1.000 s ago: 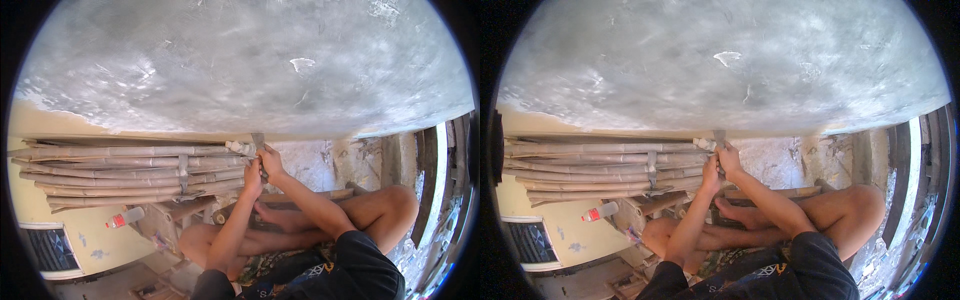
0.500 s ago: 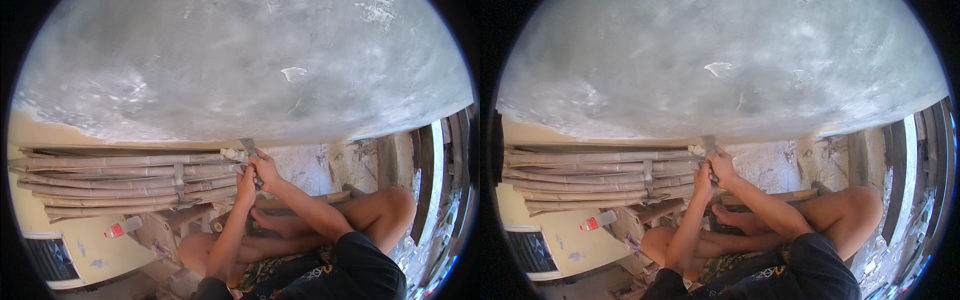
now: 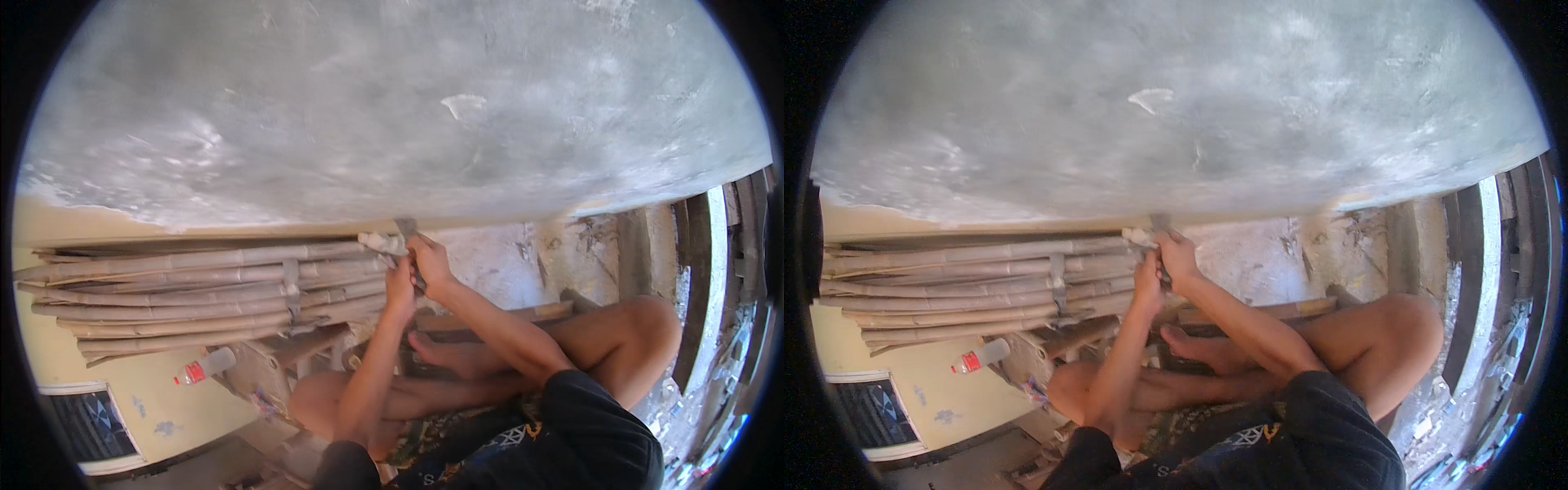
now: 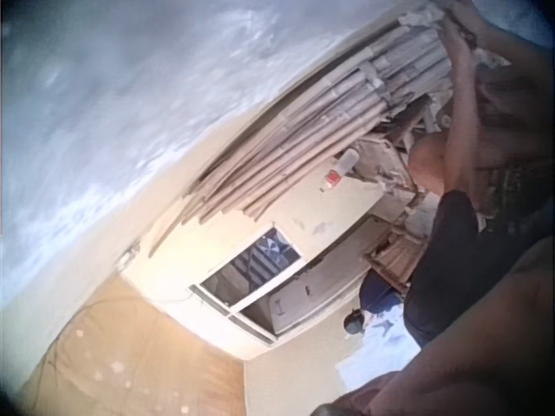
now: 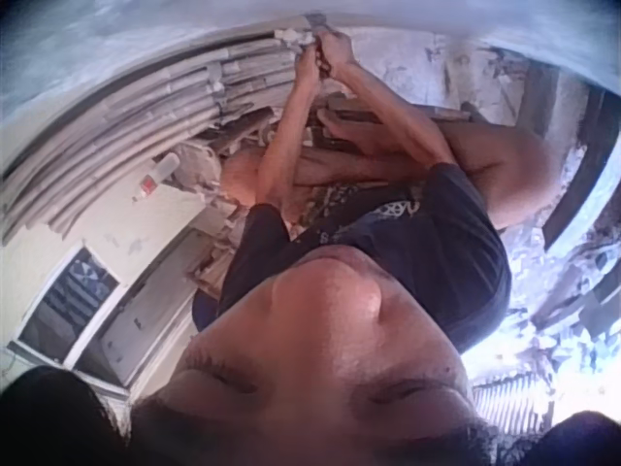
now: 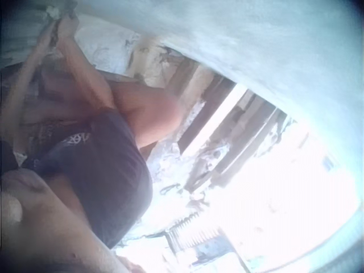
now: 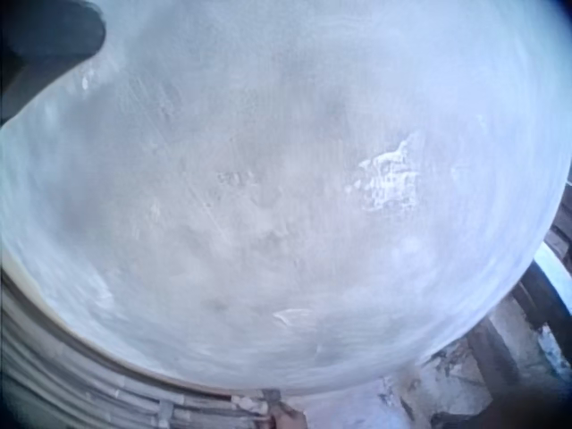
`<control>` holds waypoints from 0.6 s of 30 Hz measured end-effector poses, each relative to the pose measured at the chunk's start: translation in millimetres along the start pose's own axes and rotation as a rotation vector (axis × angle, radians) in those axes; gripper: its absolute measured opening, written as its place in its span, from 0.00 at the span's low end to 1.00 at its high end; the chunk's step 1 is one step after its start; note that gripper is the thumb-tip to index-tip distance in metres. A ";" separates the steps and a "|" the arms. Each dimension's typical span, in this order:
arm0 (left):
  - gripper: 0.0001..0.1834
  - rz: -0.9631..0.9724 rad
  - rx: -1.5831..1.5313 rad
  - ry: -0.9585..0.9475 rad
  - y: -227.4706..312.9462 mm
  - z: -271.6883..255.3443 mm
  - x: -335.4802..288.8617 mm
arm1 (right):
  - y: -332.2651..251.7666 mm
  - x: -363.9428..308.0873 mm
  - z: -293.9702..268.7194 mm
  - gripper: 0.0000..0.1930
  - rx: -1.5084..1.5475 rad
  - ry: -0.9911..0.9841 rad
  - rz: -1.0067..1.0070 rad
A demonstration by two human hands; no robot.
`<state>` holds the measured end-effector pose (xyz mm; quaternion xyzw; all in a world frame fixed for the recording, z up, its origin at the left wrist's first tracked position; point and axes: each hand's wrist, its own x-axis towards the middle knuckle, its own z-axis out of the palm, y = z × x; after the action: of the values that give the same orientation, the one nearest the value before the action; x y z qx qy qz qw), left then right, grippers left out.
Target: The person uses a scraper to apply and smooth white plaster onto a wall while sitting on the floor.
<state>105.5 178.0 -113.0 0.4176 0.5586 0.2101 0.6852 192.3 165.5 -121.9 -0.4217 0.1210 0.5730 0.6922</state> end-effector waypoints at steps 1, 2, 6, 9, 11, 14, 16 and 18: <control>0.12 0.018 -0.031 -0.002 11.2 2.0 7.1 | -10.6 -4.8 13.7 0.03 0.012 -0.028 -0.022; 0.12 0.033 -0.026 -0.002 20.4 -1.0 12.2 | -21.0 -22.9 24.3 0.05 0.055 -0.022 -0.001; 0.12 -0.070 -0.098 -0.070 -0.3 -5.8 18.6 | 14.4 2.9 -2.7 0.07 0.020 0.064 -0.108; 0.12 -0.110 -0.152 -0.014 3.1 -5.9 9.3 | -7.4 -29.3 15.5 0.09 0.022 0.090 -0.132; 0.12 -0.123 -0.233 -0.103 -11.3 -15.4 20.7 | 1.2 -16.8 7.6 0.10 -0.016 0.108 -0.150; 0.09 -0.120 -0.163 -0.122 -13.3 -12.8 17.7 | 0.9 -15.7 7.2 0.13 -0.037 0.122 -0.173; 0.09 -0.107 -0.112 -0.170 -3.2 -14.4 31.7 | 1.4 -10.3 6.0 0.14 -0.028 0.140 -0.148; 0.11 -0.079 -0.093 -0.189 -11.5 -7.1 27.1 | 11.7 6.0 -10.1 0.21 -0.083 0.080 -0.120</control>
<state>104.5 194.4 -138.5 0.3810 0.4972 0.1685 0.7611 186.9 162.2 -137.2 -0.4793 0.0991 0.5178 0.7017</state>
